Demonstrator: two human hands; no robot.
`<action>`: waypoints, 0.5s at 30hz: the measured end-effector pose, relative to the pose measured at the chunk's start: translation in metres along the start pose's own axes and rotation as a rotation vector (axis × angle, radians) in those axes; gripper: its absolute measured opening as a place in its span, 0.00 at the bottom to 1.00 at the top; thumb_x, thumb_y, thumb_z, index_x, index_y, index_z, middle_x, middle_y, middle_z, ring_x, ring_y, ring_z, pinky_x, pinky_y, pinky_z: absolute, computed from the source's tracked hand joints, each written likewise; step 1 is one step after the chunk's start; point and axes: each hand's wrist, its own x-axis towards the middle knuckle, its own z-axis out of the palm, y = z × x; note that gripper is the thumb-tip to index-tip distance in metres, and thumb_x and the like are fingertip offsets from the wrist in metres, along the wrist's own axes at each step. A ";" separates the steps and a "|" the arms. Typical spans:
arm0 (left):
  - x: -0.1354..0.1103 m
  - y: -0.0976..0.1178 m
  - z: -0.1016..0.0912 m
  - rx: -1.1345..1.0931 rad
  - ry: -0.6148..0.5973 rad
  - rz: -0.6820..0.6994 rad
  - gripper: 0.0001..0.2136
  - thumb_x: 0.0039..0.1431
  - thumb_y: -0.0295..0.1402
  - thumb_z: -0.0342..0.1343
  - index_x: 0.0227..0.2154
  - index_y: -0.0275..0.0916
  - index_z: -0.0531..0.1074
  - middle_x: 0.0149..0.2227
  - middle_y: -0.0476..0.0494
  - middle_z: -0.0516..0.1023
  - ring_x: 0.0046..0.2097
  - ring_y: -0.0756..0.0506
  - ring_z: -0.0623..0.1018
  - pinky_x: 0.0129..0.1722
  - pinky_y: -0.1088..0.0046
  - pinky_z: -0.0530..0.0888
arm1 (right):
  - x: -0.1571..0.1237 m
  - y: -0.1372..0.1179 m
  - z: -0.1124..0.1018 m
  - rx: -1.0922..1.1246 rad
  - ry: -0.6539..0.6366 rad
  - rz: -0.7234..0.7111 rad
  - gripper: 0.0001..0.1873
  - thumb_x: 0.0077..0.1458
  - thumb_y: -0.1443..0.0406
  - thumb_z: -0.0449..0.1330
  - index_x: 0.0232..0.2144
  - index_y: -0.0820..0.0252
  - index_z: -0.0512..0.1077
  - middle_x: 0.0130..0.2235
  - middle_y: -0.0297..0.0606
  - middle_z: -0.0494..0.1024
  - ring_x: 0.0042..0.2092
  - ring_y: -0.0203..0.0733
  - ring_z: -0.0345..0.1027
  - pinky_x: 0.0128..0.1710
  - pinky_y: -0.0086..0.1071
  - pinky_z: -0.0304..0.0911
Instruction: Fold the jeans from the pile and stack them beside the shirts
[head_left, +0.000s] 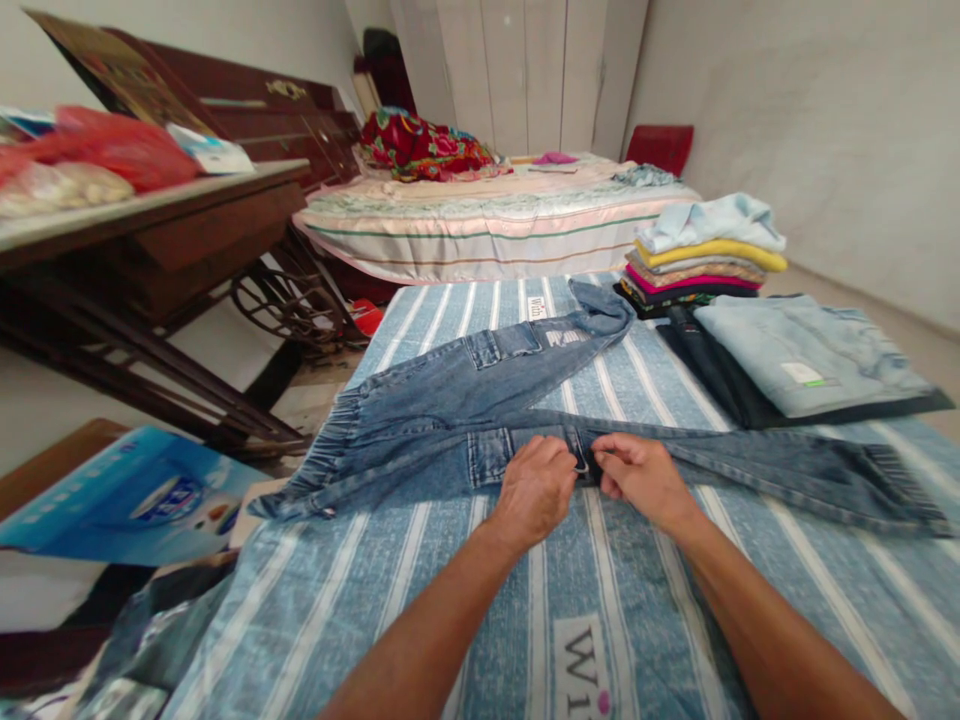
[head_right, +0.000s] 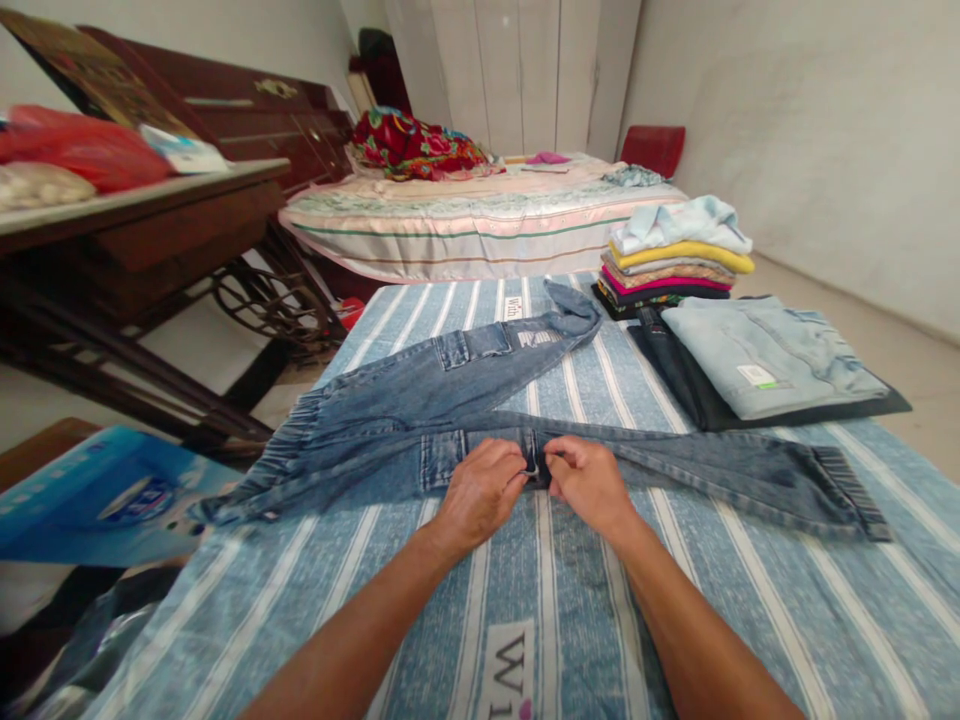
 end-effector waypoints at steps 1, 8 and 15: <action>0.000 -0.001 0.001 -0.009 0.016 0.005 0.04 0.58 0.27 0.49 0.31 0.38 0.69 0.35 0.44 0.71 0.39 0.46 0.68 0.41 0.68 0.68 | 0.001 0.000 -0.004 -0.067 0.012 -0.091 0.09 0.46 0.65 0.57 0.32 0.59 0.73 0.22 0.32 0.73 0.24 0.35 0.65 0.25 0.28 0.61; -0.001 -0.003 0.004 -0.021 0.085 0.018 0.08 0.60 0.27 0.46 0.29 0.37 0.69 0.33 0.44 0.71 0.38 0.46 0.69 0.39 0.70 0.69 | 0.015 -0.003 -0.022 -0.798 -0.211 -0.780 0.15 0.56 0.71 0.50 0.43 0.55 0.72 0.36 0.37 0.72 0.38 0.38 0.67 0.38 0.32 0.62; -0.002 -0.002 0.003 -0.027 0.090 -0.004 0.09 0.60 0.27 0.45 0.29 0.37 0.69 0.33 0.44 0.72 0.37 0.47 0.69 0.39 0.71 0.69 | 0.024 -0.009 -0.024 -0.884 -0.312 -0.844 0.11 0.58 0.69 0.52 0.38 0.57 0.73 0.35 0.36 0.72 0.37 0.36 0.67 0.37 0.29 0.62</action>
